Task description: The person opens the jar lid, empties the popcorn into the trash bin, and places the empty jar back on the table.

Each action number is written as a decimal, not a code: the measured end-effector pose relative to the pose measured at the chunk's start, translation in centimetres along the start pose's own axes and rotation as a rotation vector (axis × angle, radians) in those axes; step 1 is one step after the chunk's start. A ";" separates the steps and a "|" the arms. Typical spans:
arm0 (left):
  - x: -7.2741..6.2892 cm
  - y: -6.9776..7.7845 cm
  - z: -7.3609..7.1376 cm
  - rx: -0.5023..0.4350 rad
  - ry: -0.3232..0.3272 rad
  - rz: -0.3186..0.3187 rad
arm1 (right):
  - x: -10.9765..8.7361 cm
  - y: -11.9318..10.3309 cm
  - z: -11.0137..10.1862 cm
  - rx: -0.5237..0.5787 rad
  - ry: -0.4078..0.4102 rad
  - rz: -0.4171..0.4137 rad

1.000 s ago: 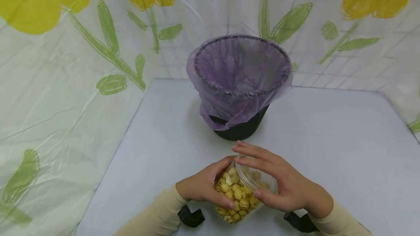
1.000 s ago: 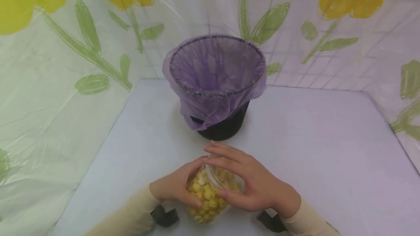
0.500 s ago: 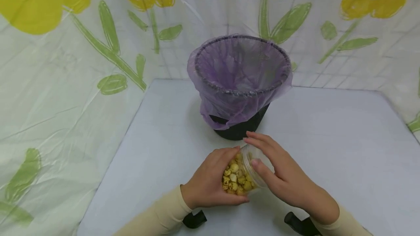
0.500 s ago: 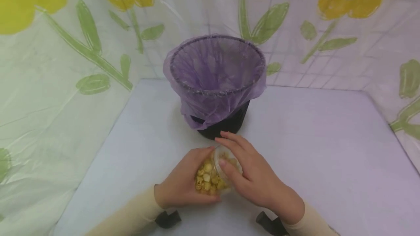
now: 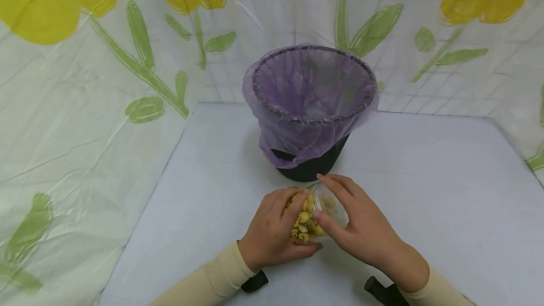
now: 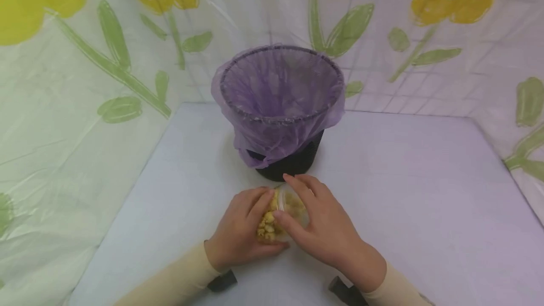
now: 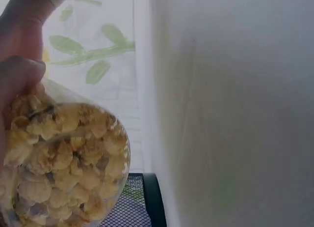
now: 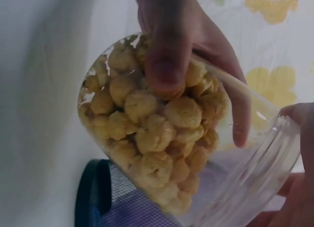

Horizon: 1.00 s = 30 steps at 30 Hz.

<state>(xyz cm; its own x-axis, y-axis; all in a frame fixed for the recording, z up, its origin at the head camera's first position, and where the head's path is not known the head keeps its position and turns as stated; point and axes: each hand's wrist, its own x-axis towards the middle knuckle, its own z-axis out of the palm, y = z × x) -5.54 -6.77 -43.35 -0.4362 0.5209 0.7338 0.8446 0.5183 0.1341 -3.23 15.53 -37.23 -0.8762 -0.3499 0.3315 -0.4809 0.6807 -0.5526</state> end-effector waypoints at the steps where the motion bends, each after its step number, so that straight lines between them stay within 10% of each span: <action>1: 0.0 0.0 0.0 -0.028 -0.006 -0.007 | 0.0 0.1 0.0 0.006 0.017 -0.025; 25: 0.9 -0.3 -1.8 -1.334 -0.527 -0.597 | 1.3 1.5 -0.4 0.446 0.076 -0.609; 30: 0.4 -0.8 -1.3 -1.652 -0.629 -0.627 | 1.4 1.5 -0.5 0.519 0.044 -0.689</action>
<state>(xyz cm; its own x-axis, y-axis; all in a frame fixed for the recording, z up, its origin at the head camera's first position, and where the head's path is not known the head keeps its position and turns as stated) -6.00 -7.80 -42.28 -0.4719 0.8796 0.0606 -0.2207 -0.1843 0.9578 -5.20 16.35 -37.22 -0.3871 -0.5440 0.7445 -0.8680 -0.0574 -0.4933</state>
